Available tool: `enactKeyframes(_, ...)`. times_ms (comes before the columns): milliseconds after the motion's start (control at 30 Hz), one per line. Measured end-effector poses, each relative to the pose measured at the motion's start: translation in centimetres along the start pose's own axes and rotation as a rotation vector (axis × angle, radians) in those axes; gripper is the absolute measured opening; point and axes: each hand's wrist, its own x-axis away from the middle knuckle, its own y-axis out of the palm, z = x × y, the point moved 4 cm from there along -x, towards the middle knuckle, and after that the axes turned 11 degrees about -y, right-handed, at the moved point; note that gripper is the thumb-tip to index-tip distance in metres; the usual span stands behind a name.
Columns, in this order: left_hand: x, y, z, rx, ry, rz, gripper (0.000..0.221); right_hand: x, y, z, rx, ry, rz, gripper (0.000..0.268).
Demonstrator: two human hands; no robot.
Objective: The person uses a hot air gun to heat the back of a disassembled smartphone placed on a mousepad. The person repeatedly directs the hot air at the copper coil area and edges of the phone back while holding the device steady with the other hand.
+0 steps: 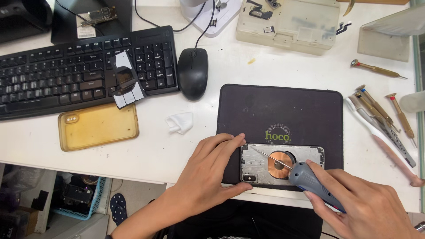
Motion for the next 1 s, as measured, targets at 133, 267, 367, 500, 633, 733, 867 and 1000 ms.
enactKeyframes(133,0.0,0.1,-0.2,0.01,-0.016,-0.004,0.097,-0.1,0.7,0.0,-0.005,-0.015,0.014,0.071)
enactKeyframes(267,0.1,0.2,-0.5,0.023,-0.002,0.01,0.095,-0.1,1.0,0.2,-0.04,0.02,0.015,0.07)
enactKeyframes(367,0.2,0.2,-0.6,0.02,0.006,0.016,0.095,-0.2,1.0,0.0,-0.03,-0.038,0.059,0.071)
enactKeyframes(500,0.1,0.1,-0.6,0.02,0.02,0.022,0.095,-0.1,1.5,0.2,-0.058,-0.015,0.026,0.07)
enactKeyframes(633,0.1,0.2,-0.6,0.022,0.019,0.02,0.096,0.2,1.9,0.3,-0.057,-0.008,0.011,0.072)
enactKeyframes(733,0.1,0.3,-0.7,0.021,0.018,0.023,0.096,0.2,2.0,0.3,-0.064,-0.021,0.031,0.072)
enactKeyframes(867,0.1,0.3,-0.7,0.022,0.012,0.016,0.095,0.2,2.0,0.2,-0.049,-0.015,0.016,0.072)
enactKeyframes(1000,0.0,0.5,-0.7,0.028,0.001,0.012,0.097,0.0,1.9,0.1,-0.047,-0.028,-0.019,0.072)
